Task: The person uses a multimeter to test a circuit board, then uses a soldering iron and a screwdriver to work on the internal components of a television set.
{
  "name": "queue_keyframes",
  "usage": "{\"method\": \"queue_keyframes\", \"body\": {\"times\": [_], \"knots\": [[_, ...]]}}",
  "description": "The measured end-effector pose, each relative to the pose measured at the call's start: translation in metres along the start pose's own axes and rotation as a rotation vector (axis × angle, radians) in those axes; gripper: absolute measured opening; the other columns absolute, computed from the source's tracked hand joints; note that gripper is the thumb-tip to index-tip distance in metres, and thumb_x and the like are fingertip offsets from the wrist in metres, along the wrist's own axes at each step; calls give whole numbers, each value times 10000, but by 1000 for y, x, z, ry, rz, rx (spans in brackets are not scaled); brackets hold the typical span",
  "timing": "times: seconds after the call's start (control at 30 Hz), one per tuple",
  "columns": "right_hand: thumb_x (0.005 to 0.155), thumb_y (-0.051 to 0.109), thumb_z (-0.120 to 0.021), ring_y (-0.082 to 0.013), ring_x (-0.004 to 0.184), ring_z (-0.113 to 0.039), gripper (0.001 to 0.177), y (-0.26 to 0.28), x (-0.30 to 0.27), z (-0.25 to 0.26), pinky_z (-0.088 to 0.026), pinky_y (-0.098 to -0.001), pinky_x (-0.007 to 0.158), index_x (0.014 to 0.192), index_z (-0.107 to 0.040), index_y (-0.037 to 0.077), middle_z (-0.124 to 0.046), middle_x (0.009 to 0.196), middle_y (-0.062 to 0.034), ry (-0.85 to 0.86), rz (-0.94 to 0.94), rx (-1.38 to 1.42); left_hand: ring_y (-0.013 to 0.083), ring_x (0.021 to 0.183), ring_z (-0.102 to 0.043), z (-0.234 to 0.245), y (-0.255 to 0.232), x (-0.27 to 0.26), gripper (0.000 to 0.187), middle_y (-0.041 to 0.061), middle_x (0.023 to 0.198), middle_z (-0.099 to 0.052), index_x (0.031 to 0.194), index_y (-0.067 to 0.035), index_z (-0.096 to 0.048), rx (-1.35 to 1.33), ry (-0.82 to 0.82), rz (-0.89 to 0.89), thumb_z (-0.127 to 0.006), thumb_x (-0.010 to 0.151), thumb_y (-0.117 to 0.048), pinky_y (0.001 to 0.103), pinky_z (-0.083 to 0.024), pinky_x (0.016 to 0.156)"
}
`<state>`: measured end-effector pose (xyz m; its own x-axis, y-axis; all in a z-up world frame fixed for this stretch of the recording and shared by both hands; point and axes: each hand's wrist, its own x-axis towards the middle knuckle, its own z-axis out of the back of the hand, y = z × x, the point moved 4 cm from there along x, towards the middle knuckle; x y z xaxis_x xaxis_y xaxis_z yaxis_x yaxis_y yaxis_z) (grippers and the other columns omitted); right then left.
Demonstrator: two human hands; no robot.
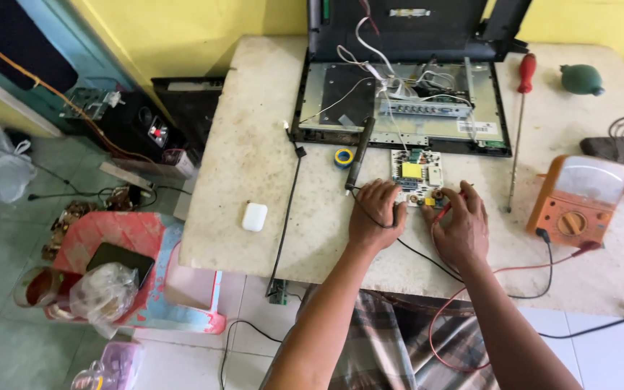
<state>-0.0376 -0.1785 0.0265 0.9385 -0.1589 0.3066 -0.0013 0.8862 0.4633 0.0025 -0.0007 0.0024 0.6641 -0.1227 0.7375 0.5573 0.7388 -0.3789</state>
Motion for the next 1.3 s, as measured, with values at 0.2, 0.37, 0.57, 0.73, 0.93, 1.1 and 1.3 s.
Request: {"method": "queue_keyframes", "body": {"times": [0.2, 0.37, 0.57, 0.73, 0.93, 1.1, 1.3], "knots": [[920, 644, -657, -333, 1458, -450, 622, 3, -2, 5, -291, -484, 1255, 1366, -628, 212, -456, 1547, -135, 32, -58, 22, 408, 1120, -692, 17, -6, 1, 464, 254, 1152, -678, 1298, -55, -632, -3, -179, -34, -686, 884, -256, 477, -531, 945], [915, 611, -683, -357, 1430, -478, 591, 3, -1, 3, -335, -484, 1215, 1346, -653, 208, -476, 1532, -147, -21, -12, 26, 375, 1045, -708, 3, 1, -1, 399, 203, 1088, -680, 1223, -81, -616, 20, -115, -18, -655, 891, -298, 456, -521, 950], [928, 614, -679, -382, 1425, -484, 582, 2, -1, 3, -329, -495, 1211, 1339, -664, 203, -483, 1529, -150, -10, -24, 27, 366, 1073, -704, 4, 0, 0, 361, 177, 1122, -669, 1249, -115, -593, -10, -60, 35, -608, 945, -309, 466, -513, 973], [937, 596, -678, -413, 1424, -476, 579, 8, -1, 9, -319, -517, 1210, 1343, -665, 184, -478, 1532, -171, 16, -40, 48, 361, 1109, -689, -2, 0, -2, 256, 130, 1075, -675, 1108, -122, -632, 19, -35, 34, -628, 937, -313, 475, -502, 995], [934, 626, -649, -374, 1452, -464, 602, 7, -1, 8, -311, -506, 1230, 1356, -648, 196, -469, 1546, -149, 33, -41, 17, 365, 1122, -689, -3, 2, -3, 274, 142, 1094, -685, 1115, -114, -637, 31, 3, 50, -612, 947, -329, 478, -502, 998], [922, 577, -680, -365, 1434, -492, 584, 8, -3, 10, -322, -506, 1231, 1364, -654, 197, -472, 1551, -149, 21, -65, 29, 383, 1089, -697, 0, -1, 0, 255, 159, 1056, -685, 1081, -91, -643, 7, 1, 43, -629, 930, -296, 481, -507, 991], [843, 47, -619, -383, 1271, -618, 470, -23, -2, -7, -512, -472, 1080, 1275, -726, 199, -569, 1456, -98, -154, -78, 143, 389, 1090, -694, -6, 3, -2, 263, 162, 1059, -686, 1087, -98, -648, -8, -2, 45, -623, 933, -309, 485, -508, 986]]}}
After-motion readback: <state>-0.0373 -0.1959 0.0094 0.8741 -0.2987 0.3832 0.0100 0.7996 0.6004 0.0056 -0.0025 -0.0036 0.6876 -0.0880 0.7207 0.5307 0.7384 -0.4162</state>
